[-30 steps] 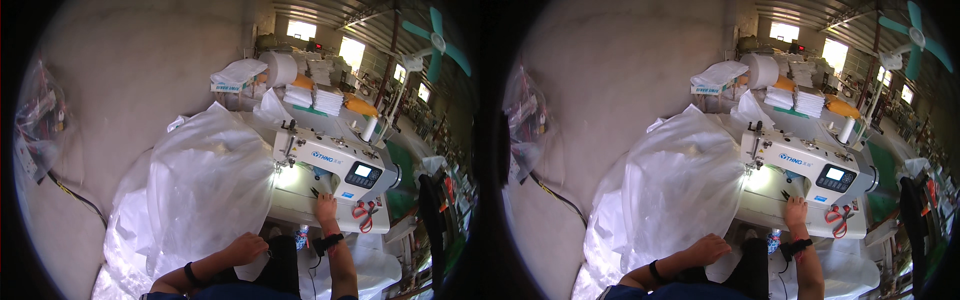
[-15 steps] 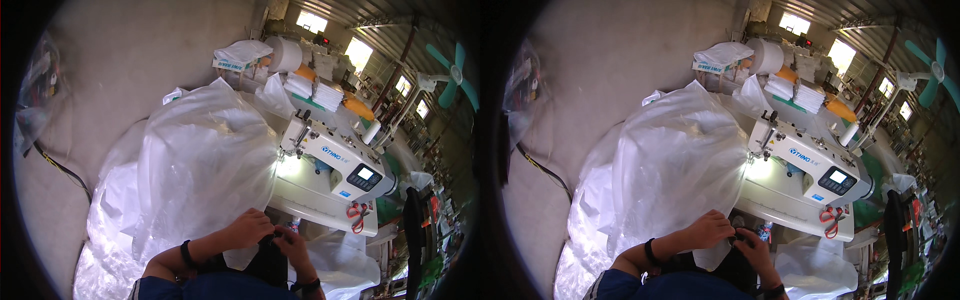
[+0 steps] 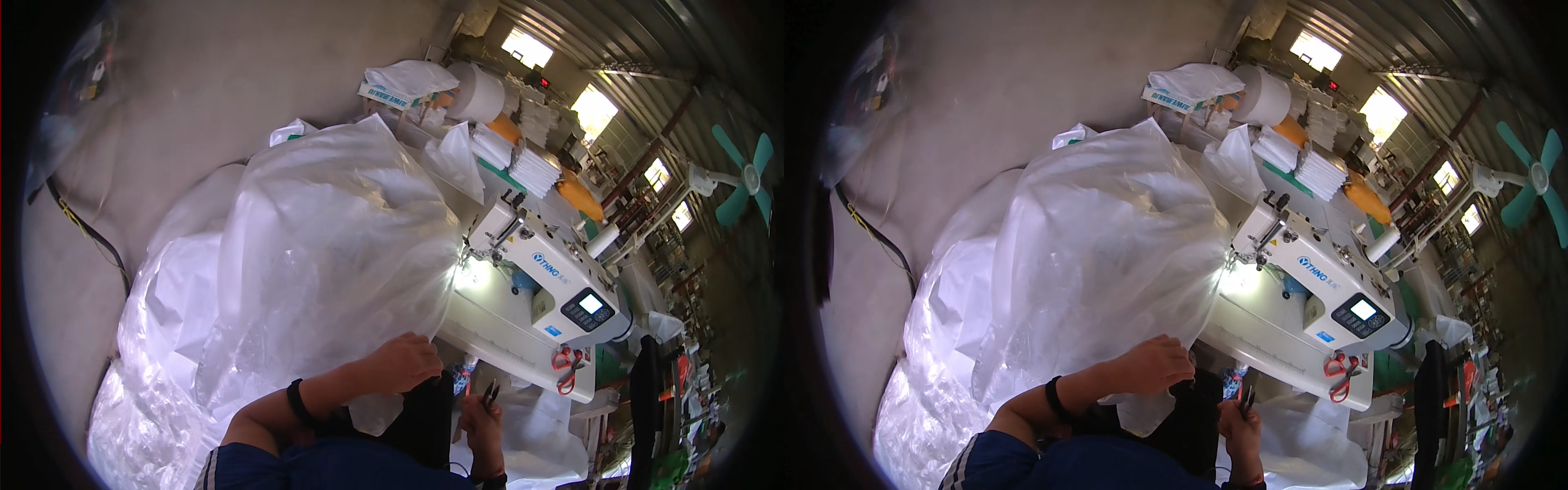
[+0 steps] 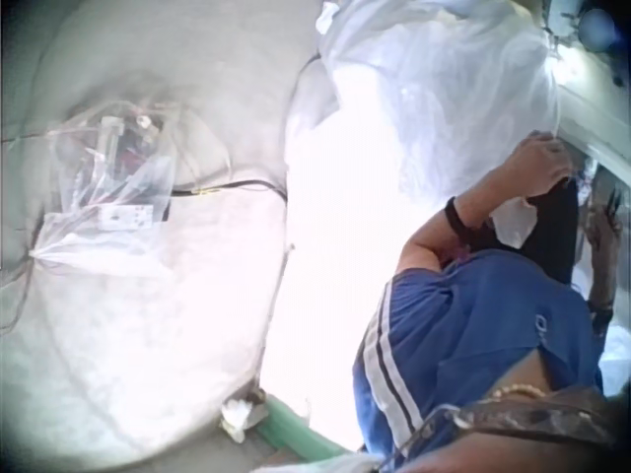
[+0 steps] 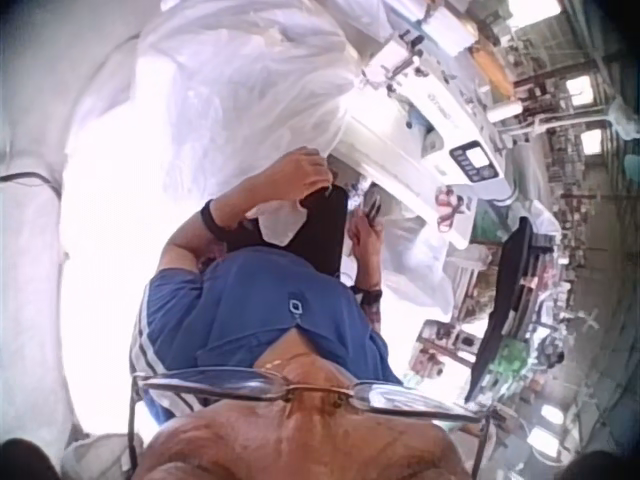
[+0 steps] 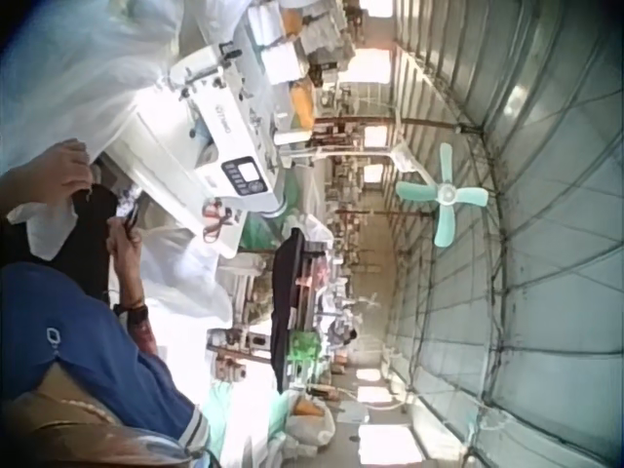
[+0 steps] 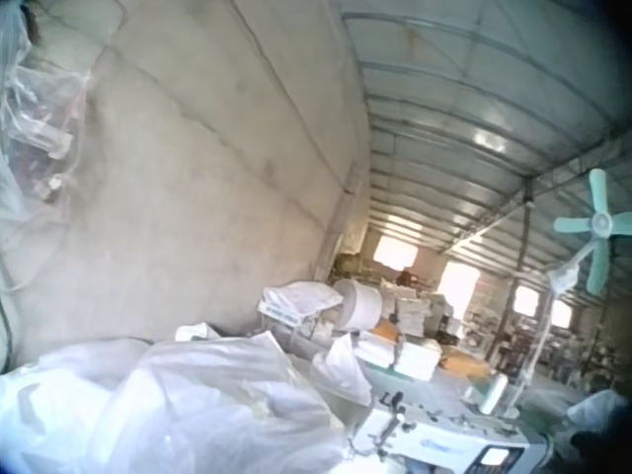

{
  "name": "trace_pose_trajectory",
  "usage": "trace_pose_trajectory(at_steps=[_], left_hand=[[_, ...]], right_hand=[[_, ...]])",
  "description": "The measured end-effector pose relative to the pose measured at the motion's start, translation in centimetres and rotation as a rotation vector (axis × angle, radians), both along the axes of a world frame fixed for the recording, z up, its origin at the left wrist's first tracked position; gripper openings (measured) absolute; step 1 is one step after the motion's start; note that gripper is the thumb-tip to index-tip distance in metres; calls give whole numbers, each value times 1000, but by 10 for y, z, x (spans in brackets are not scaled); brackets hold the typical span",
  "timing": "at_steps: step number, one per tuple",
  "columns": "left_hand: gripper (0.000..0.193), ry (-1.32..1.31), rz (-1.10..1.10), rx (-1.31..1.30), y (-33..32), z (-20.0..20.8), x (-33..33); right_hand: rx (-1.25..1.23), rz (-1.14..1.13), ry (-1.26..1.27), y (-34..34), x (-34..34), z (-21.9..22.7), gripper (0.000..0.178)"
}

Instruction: Sewing large white plastic or synthetic sheets using an industrial sewing machine.

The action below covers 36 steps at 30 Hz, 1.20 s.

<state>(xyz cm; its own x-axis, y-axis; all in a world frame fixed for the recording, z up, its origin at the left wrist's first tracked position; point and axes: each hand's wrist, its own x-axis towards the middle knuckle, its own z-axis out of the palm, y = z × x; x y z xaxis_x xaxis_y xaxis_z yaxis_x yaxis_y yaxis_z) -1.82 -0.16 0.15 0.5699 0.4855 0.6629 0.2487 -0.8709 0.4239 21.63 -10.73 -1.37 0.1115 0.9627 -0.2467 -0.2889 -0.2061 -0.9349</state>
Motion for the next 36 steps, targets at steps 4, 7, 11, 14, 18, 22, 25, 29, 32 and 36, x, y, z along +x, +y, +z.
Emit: trace_pose_trajectory(at_steps=[4, 7, 11, 14, 18, 22, 25, 29, 32, 36], left_hand=[[4, 112, -13, 16, 9, 8, -2], [4, 145, 33, 95, 20, 9, 6], [7, -11, 9, -146, 27, 23, 15], [8, -11, -24, -189, 26, 38, 25], [6, 20, -86, -290, 17, 56, 43], [8, 74, -94, -283, 5, 74, 58], [9, 138, -82, -281, 1, 78, 67], [10, 148, -119, -468, -7, 81, 79], [11, 165, -154, -538, -10, 80, 84], [24, 56, -219, -718, -5, 72, 85]], right_hand=[[-66, -79, -308, -1, -5, 1, 12], [43, -4, -353, -2, -2, -9, 16], [251, 123, -561, -11, -12, -1, 19], [260, 159, -581, -11, -17, 6, 20], [159, 128, -357, -12, -12, -5, 21], [162, 8, -92, -12, -15, -8, 20], [240, -54, -98, -10, -10, -13, 19], [349, -111, -153, -9, 0, -12, 17], [478, -98, -200, -7, 5, -8, 17], [433, -108, -144, -9, 12, -15, 23]])
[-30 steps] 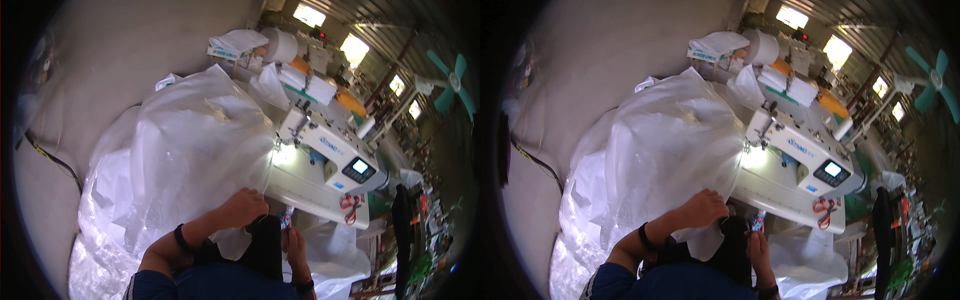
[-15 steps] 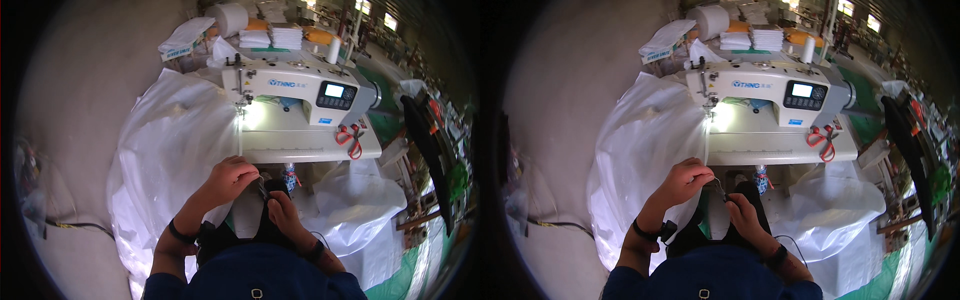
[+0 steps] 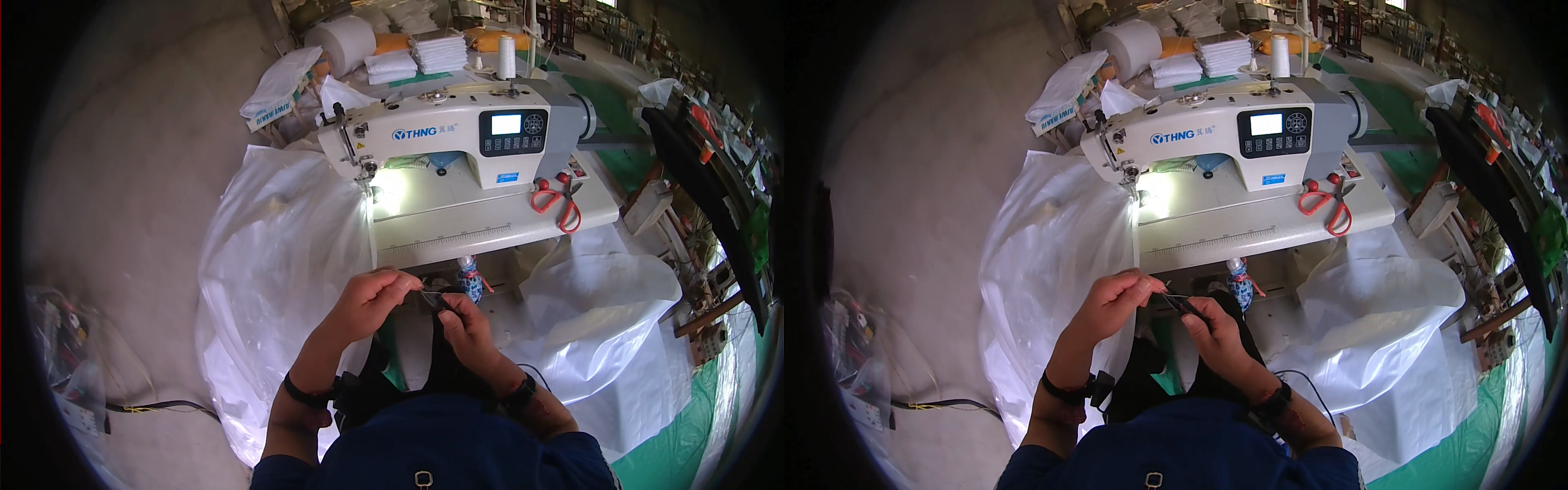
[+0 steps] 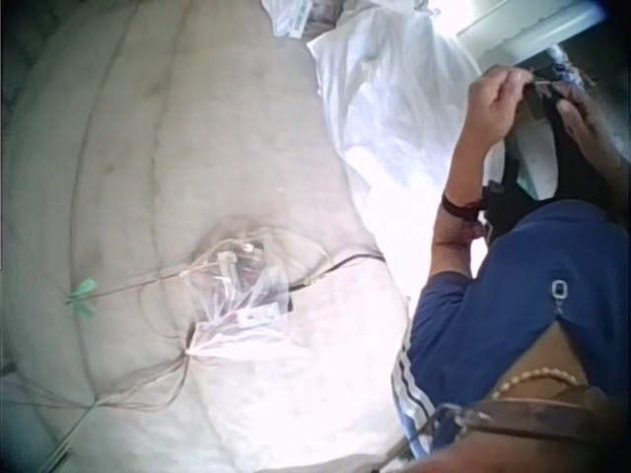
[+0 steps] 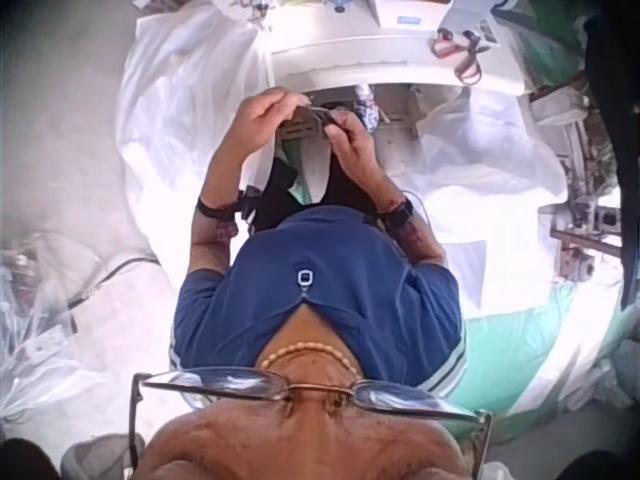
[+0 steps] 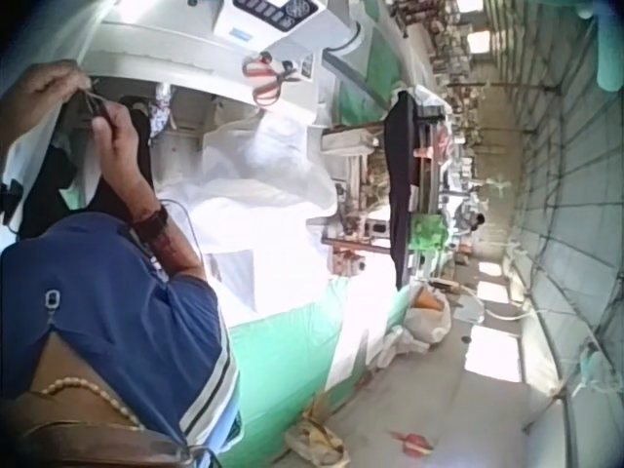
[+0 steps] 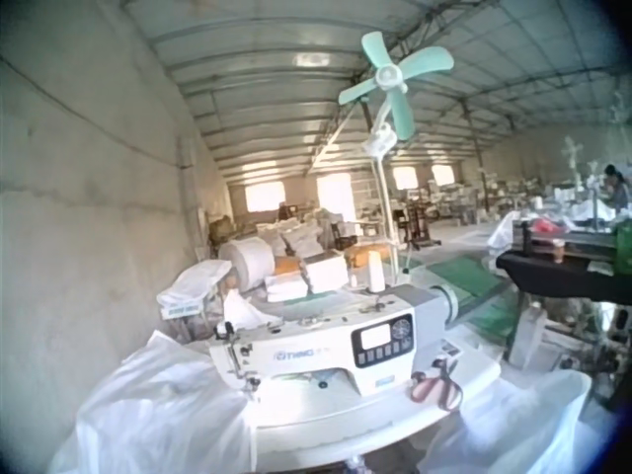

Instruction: Sewing large white plastic or synthetic sheets using an industrial sewing machine.

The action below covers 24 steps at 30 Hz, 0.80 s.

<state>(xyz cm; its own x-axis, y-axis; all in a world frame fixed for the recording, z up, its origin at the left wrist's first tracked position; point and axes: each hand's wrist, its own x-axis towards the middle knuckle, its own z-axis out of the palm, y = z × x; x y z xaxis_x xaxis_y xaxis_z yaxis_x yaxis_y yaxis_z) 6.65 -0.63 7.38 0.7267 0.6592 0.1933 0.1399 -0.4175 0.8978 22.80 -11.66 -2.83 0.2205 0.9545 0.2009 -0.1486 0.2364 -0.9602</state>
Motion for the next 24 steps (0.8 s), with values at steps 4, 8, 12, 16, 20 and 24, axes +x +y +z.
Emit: trace_pose_trajectory(at_steps=[4, 8, 12, 16, 20, 24], left_hand=[[43, 35, -43, -91, 0, 4, 0], [47, 20, -61, -121, -2, 10, 0], [49, 51, -61, -160, -6, 13, 1], [56, 86, -35, -174, -7, 12, 2], [60, 57, -111, -81, -1, 1, -4], [71, 16, -189, -71, 6, -5, -2]], right_hand=[[110, -72, -210, 1, 6, 3, 26], [195, -162, -447, 2, 9, 13, 29], [263, -211, -606, 4, 10, 22, 30], [297, -207, -686, 6, 12, 23, 31], [249, -171, -588, 7, 12, 25, 27], [285, -209, -77, 8, 11, 2, 26]])
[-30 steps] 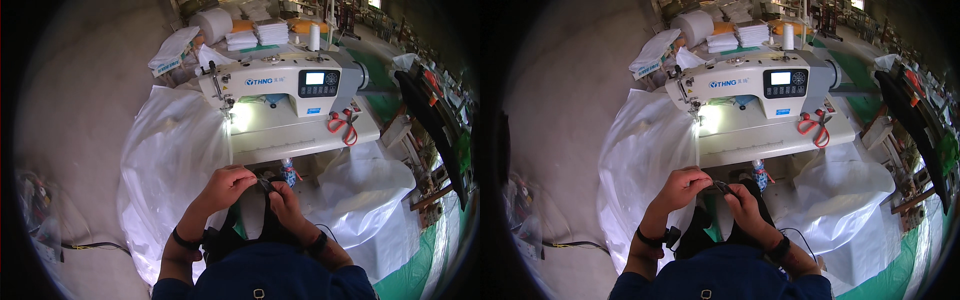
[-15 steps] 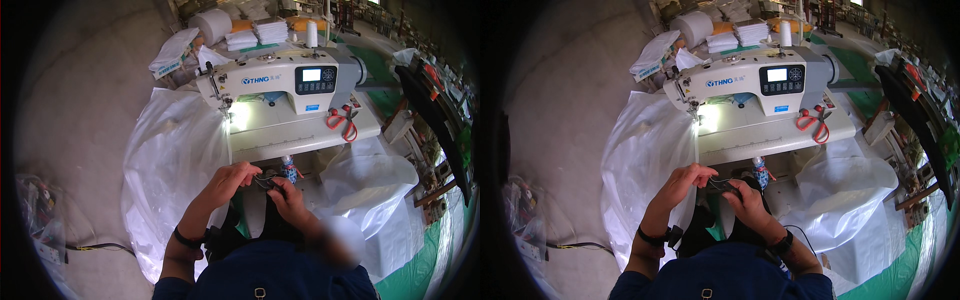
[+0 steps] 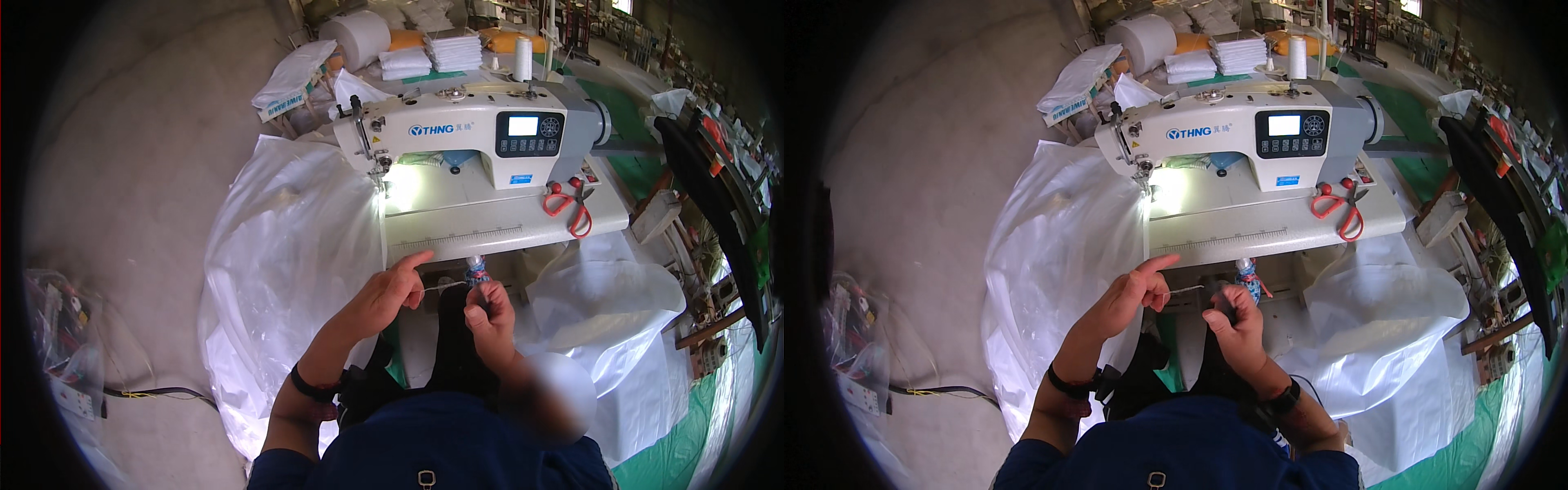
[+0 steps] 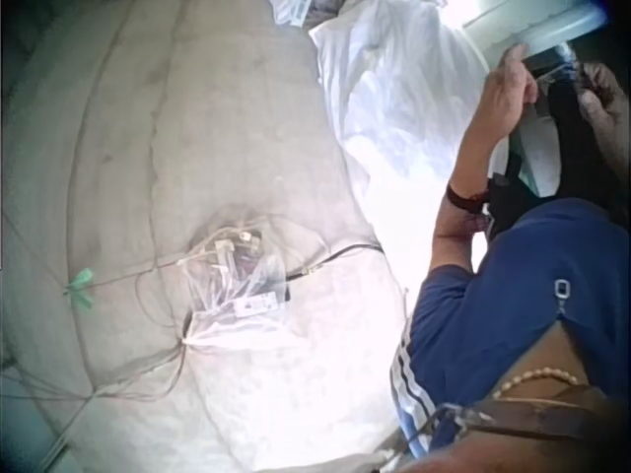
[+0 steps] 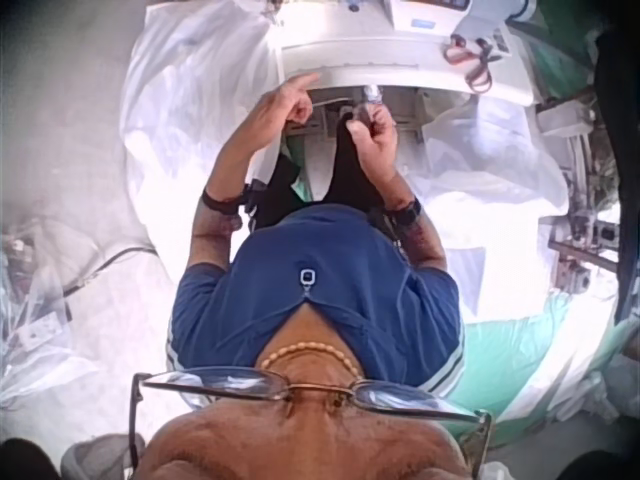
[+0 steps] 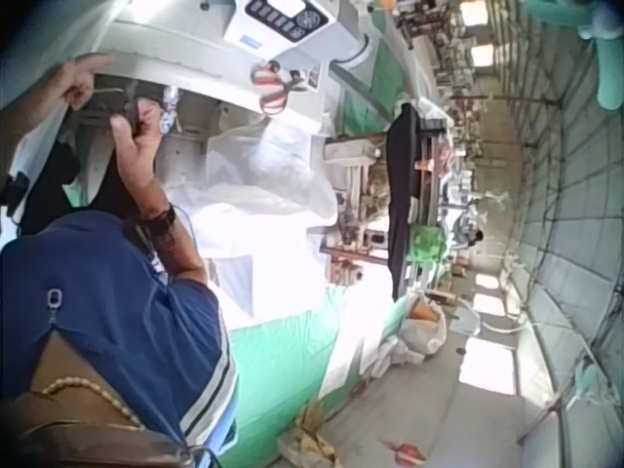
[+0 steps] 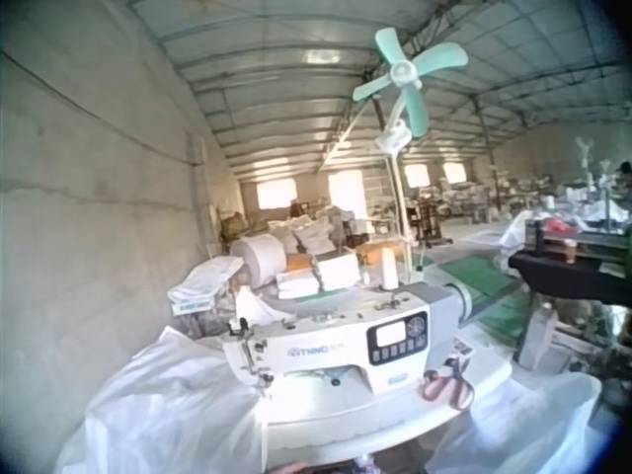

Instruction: Sewing large white plastic or synthetic sheets using an industrial sewing machine.

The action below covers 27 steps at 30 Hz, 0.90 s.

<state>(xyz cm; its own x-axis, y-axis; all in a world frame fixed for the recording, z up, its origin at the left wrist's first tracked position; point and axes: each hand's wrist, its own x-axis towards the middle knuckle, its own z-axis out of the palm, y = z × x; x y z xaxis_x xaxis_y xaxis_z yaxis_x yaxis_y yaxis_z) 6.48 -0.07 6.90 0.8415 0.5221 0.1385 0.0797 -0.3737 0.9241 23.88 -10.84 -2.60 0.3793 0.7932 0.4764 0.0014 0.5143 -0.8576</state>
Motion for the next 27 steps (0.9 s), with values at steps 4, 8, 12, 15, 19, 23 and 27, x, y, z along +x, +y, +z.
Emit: trace_pose_trajectory(at_steps=[4, 8, 12, 15, 19, 23, 27], left_hand=[[75, 23, 0, -1, -3, -11, 4], [70, 41, 63, 83, -9, -12, 13], [45, 98, 69, 58, -9, -9, 16], [26, 130, 129, 281, 1, -15, 13], [7, 63, 222, 407, 5, -23, 14], [6, 86, 256, 398, 15, -26, 14], [6, 82, 238, 443, 21, -26, 14]], right_hand=[[-183, 88, 250, 5, -7, 25, 33], [-344, 94, 46, 9, -16, 27, 24], [-223, -85, -144, 10, -7, 24, 10], [-250, -79, -115, 14, 14, 18, 10], [-324, -89, -50, 20, 27, 8, 12], [-416, -240, 115, 16, 43, -5, 18], [-431, 21, 36, -21, 25, 0, 26]])
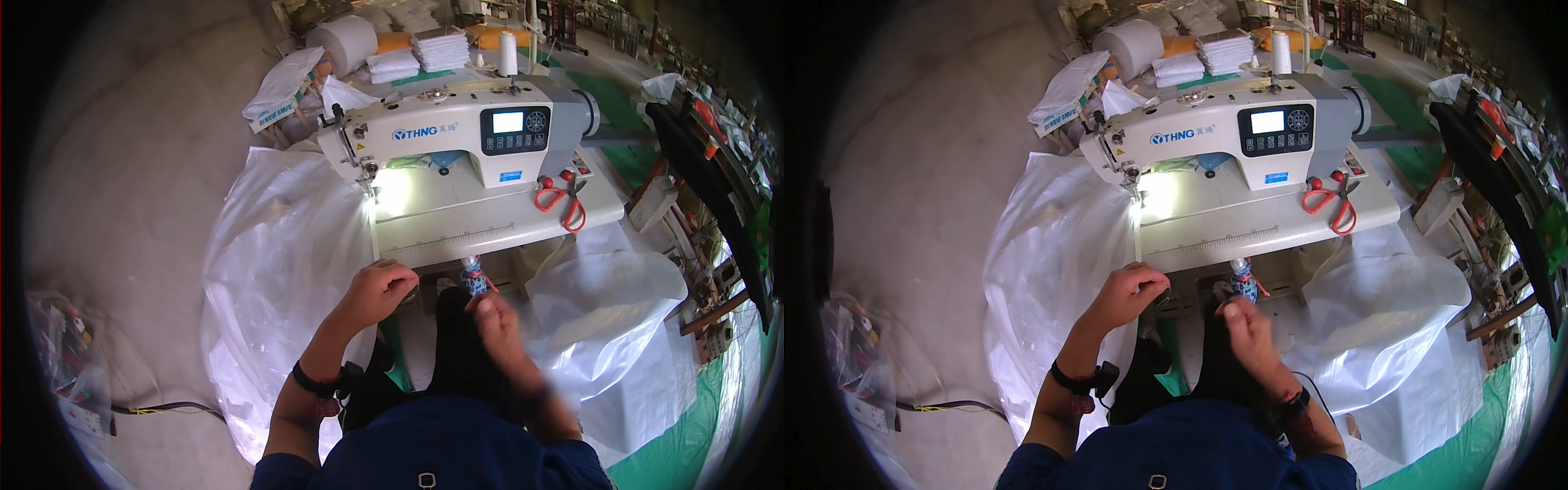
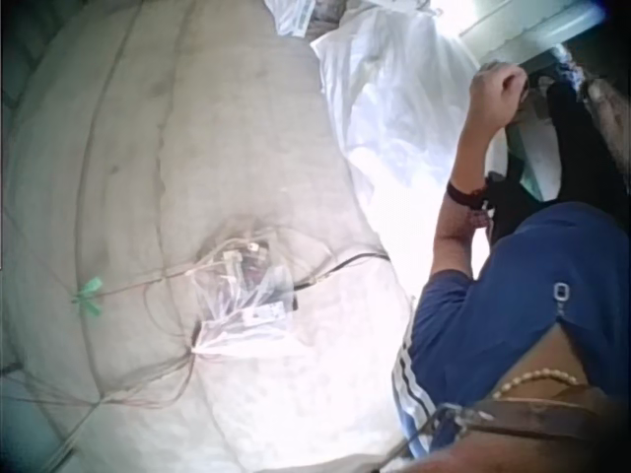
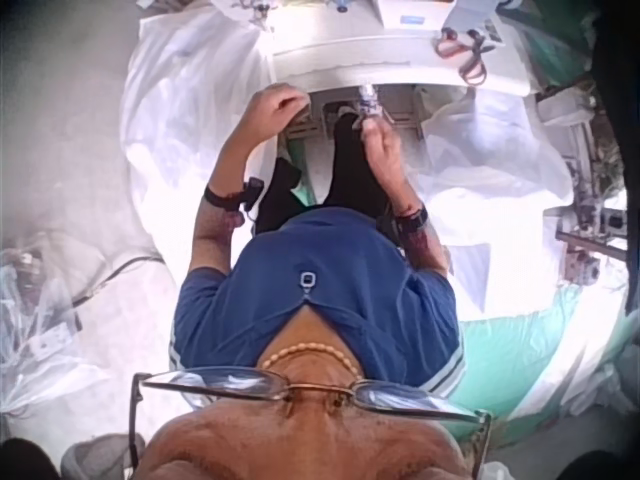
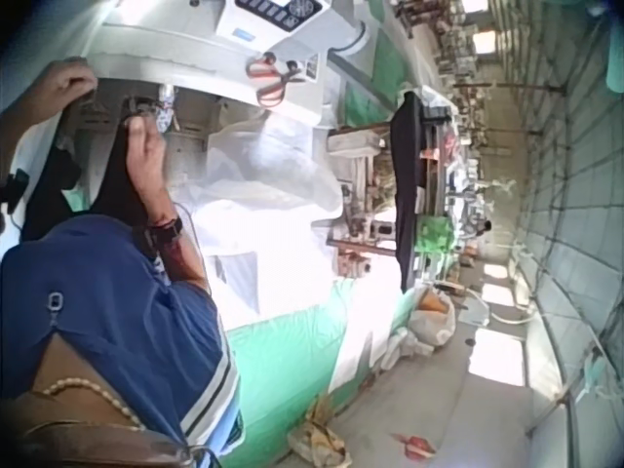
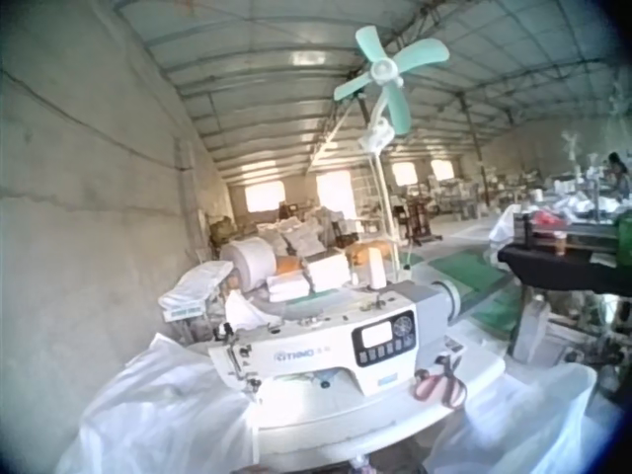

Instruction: Sewing large white plastic or synthetic sheets using an industrial sewing machine.

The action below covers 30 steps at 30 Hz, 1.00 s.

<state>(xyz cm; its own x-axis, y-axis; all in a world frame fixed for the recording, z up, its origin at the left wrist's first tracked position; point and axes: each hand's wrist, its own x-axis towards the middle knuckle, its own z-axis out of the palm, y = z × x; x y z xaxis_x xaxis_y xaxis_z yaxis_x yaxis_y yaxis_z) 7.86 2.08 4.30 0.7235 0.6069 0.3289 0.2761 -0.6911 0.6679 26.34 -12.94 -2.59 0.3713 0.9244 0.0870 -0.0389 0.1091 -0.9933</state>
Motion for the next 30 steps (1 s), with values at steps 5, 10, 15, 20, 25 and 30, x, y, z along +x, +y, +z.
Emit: trace_pose_trajectory(at_steps=[5, 10, 15, 20, 25, 30], left_hand=[[9, 40, -20, -20, -2, 4, 10], [6, 53, -33, 155, -9, 14, 16], [2, 50, 0, 126, -14, 19, 18], [4, 43, 37, 19, -16, 14, 17], [5, 28, 62, -40, -15, 11, 13], [8, 42, 15, -59, -11, 9, 6]], right_hand=[[4, 236, 29, 1, -45, -28, 26], [-58, 420, 473, 10, -52, -29, 22], [-44, 431, 572, 18, -59, -28, 29], [8, 397, 563, 28, -60, -23, 35], [36, 379, 553, 34, -60, -17, 37], [204, 148, 80, 48, -51, -29, 23]])
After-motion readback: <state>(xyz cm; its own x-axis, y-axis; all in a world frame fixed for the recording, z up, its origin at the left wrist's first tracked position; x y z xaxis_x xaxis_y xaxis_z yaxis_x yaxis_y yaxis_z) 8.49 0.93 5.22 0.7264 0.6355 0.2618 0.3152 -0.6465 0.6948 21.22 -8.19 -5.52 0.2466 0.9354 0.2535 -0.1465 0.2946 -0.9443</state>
